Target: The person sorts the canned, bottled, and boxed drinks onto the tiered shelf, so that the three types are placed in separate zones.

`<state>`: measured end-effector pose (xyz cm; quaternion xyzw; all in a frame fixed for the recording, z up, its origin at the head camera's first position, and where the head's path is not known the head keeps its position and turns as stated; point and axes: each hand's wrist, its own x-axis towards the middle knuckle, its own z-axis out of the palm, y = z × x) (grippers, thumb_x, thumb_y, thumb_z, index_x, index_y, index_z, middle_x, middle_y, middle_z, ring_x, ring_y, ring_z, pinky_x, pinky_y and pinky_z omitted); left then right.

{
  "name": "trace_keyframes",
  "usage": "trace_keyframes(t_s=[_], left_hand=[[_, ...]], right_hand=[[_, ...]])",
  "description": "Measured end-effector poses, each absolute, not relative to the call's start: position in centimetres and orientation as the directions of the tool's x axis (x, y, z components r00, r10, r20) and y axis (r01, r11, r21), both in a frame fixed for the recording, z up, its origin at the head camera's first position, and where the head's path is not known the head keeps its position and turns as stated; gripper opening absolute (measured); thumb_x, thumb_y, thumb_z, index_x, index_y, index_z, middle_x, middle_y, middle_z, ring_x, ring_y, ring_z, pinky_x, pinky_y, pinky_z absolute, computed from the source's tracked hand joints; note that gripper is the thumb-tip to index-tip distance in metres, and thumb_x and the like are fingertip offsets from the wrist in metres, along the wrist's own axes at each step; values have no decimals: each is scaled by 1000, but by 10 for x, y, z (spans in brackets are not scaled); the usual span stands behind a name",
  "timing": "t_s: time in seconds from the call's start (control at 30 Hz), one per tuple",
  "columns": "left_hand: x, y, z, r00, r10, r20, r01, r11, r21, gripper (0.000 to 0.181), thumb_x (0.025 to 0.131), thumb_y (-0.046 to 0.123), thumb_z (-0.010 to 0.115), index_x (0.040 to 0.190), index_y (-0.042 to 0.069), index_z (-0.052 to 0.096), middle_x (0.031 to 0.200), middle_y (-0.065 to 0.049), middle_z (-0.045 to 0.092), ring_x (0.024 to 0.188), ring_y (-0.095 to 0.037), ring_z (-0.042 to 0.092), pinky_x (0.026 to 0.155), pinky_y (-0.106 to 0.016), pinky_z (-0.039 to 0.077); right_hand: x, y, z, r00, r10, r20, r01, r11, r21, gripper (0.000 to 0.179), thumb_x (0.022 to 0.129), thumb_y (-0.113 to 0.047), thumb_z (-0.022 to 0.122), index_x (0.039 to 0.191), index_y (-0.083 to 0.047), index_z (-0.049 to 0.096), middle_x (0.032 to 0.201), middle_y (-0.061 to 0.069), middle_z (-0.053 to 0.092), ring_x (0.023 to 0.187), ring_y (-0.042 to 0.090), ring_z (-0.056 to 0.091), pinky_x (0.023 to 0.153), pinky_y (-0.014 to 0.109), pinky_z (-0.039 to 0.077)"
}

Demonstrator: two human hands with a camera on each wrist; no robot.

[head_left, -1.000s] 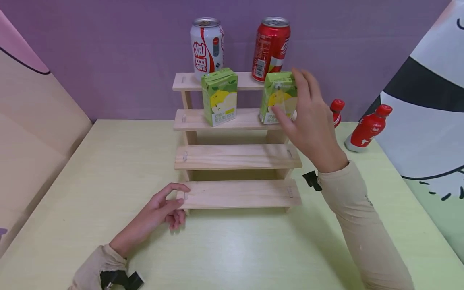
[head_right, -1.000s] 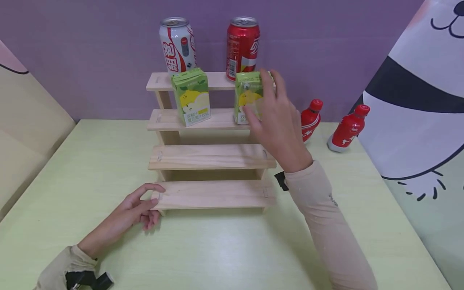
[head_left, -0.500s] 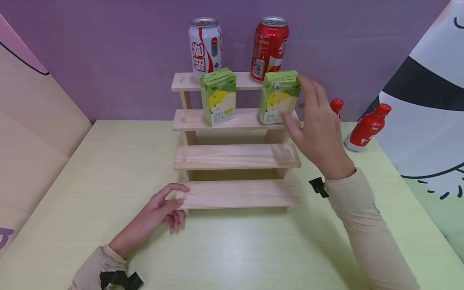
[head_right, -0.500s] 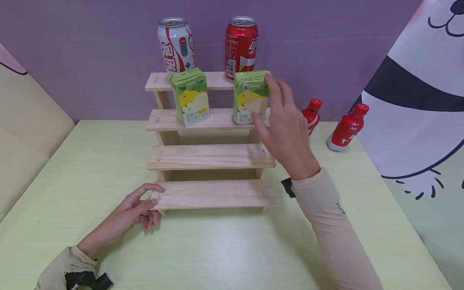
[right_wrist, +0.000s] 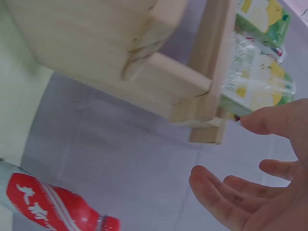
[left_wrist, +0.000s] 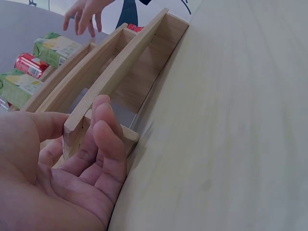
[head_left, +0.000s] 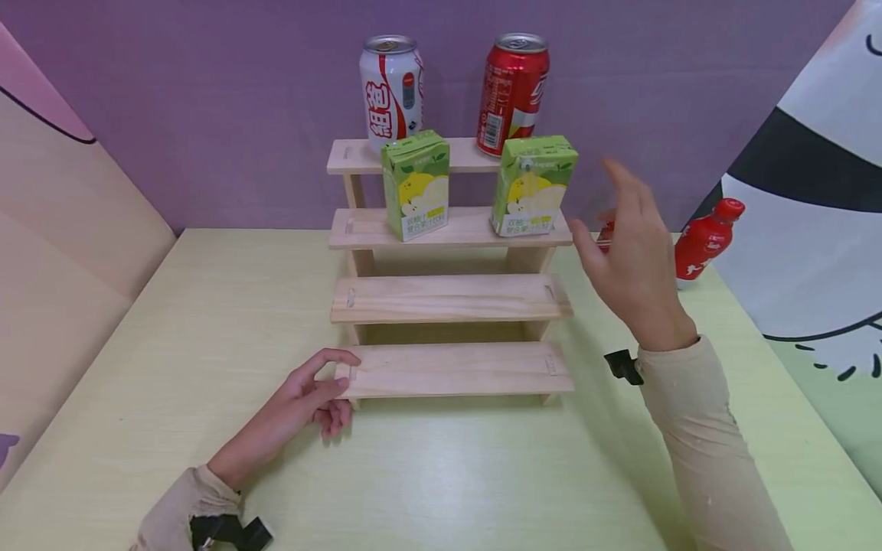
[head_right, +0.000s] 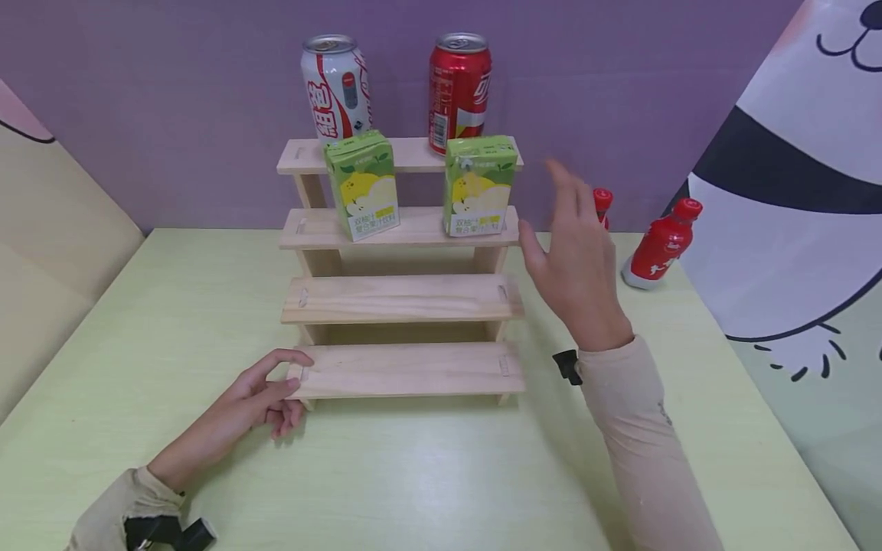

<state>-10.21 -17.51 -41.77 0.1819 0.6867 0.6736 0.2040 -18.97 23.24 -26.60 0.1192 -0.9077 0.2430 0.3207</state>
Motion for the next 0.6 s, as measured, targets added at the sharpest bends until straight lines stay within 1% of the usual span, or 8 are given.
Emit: trace_keyframes(t_s=[0.1, 0.23, 0.4, 0.53, 0.6], left_hand=[[-102, -175, -419, -853, 521, -43, -33, 28, 999, 33, 108, 22, 47, 139, 14, 40, 78, -25, 64, 62, -24, 59, 52, -32, 51], [-103, -174, -419, -853, 521, -43, -33, 29, 999, 33, 107, 23, 47, 139, 14, 41, 77, -23, 65, 62, -23, 59, 52, -32, 52], [-104, -174, -420, -851, 525, -21, -7, 28, 1000, 33, 107, 21, 47, 139, 12, 40, 76, -25, 64, 61, -22, 60, 51, -34, 53], [-104, -175, -420, -854, 521, -15, 5, 36, 999, 33, 107, 21, 48, 138, 12, 41, 76, -27, 63, 61, -23, 59, 51, -34, 53], [-104, -175, -420, -855, 519, -18, 2, 38, 999, 33, 107, 21, 48, 138, 12, 41, 76, -27, 63, 61, -23, 59, 51, -34, 52]], right_hand=[[-194, 240, -272, -768, -52, 639, -365, 855, -369, 75, 90, -16, 72, 154, -13, 33, 150, 13, 43, 97, 34, 60, 81, 55, 54], [-202, 251, -277, -769, -22, 639, -346, 854, -387, 72, 90, -15, 71, 152, -15, 36, 148, 13, 45, 107, 34, 57, 85, 58, 52], [-213, 263, -283, -757, -7, 653, -346, 853, -392, 62, 90, -15, 69, 148, -13, 45, 145, 15, 47, 120, 36, 50, 91, 61, 48], [-222, 271, -289, -777, 15, 629, -308, 862, -402, 63, 89, -15, 71, 147, -13, 47, 146, 16, 46, 131, 35, 43, 93, 63, 46], [-225, 275, -292, -788, 25, 615, -288, 868, -405, 64, 88, -14, 72, 147, -13, 47, 147, 16, 45, 133, 35, 40, 94, 64, 46]])
